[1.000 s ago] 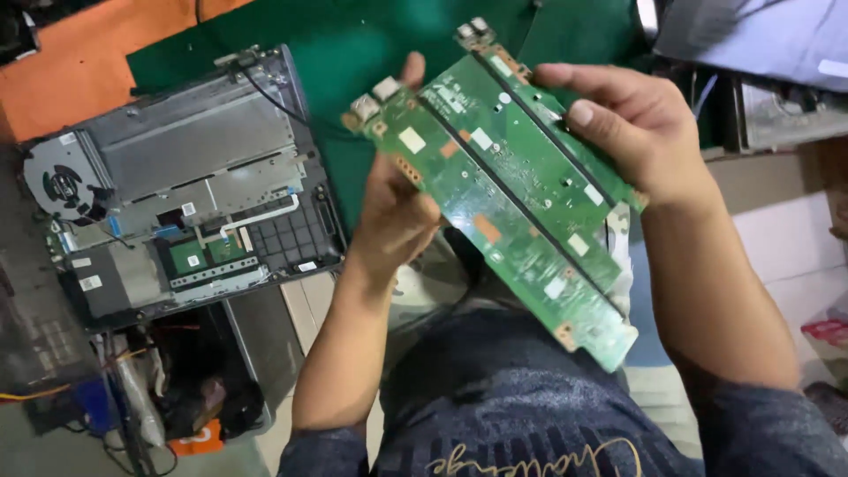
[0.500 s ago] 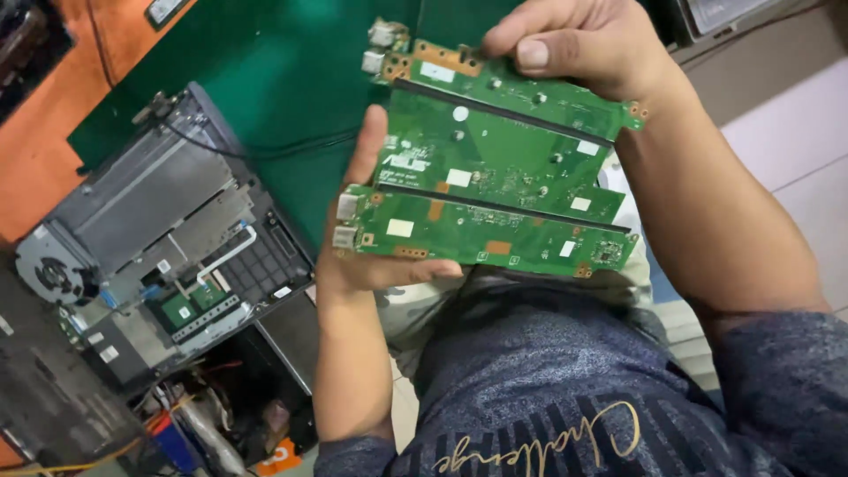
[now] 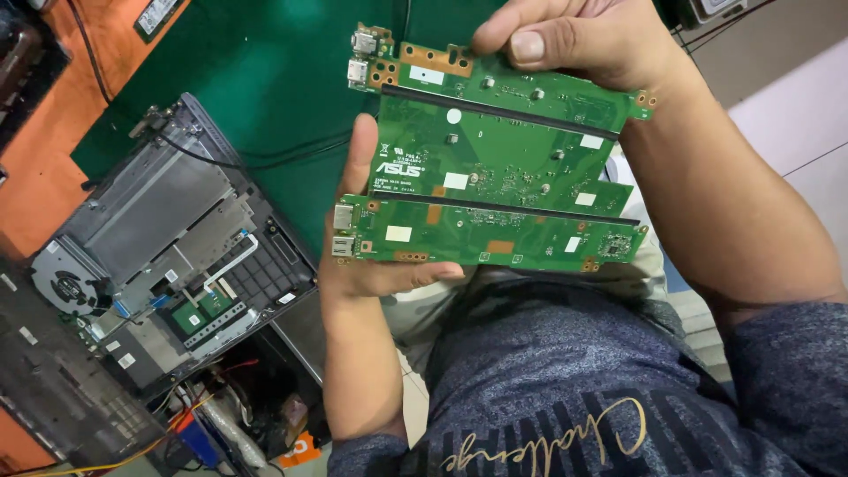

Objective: Diagnosing and testing a laptop motherboard using a multimeter at a repair bench.

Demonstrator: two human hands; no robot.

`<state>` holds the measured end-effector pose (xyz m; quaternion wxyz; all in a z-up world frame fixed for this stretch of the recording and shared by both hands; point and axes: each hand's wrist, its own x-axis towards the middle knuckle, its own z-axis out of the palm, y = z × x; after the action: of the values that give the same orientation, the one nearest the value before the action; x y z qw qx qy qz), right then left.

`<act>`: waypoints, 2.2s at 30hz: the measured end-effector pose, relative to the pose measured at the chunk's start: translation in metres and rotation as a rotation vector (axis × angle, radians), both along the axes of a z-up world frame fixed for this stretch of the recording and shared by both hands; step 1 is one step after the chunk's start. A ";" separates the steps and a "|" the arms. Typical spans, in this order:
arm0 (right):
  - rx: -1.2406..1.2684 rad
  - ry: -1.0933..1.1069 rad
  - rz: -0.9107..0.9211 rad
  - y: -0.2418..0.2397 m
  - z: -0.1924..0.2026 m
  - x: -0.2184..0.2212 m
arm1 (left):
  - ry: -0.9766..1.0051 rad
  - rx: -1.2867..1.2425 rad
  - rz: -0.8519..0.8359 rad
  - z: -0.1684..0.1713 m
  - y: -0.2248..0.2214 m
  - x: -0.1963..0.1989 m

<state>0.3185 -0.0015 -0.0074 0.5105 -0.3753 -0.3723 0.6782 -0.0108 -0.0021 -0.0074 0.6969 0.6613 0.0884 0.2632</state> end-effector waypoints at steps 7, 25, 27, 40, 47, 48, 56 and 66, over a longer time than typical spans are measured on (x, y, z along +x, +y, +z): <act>0.041 -0.008 -0.006 0.001 -0.005 0.003 | 0.080 0.096 0.256 0.014 -0.005 0.008; 0.069 -0.040 -0.051 0.000 0.001 0.000 | 0.114 -0.079 0.238 0.021 -0.008 0.009; 0.050 0.025 -0.022 0.000 0.003 -0.001 | 0.131 -0.005 0.270 0.022 -0.008 0.010; 0.064 0.027 -0.001 0.003 0.006 -0.001 | 0.081 -0.032 0.256 0.022 -0.008 0.012; 0.035 0.076 -0.005 0.001 0.013 -0.004 | 0.096 -0.069 0.273 0.027 -0.008 0.015; 0.038 0.083 -0.002 0.001 0.012 -0.005 | 0.080 -0.105 0.264 0.027 -0.009 0.015; 0.009 0.122 -0.020 -0.001 0.022 -0.008 | -0.021 -0.230 0.218 0.028 -0.010 0.019; 0.601 -0.452 -0.067 -0.012 0.039 -0.038 | -0.343 -0.643 0.488 0.018 -0.080 0.013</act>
<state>0.2802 -0.0139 0.0317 0.5247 -0.3610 -0.6456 0.4214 0.0019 -0.0816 0.0105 0.7892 0.3173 0.2025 0.4853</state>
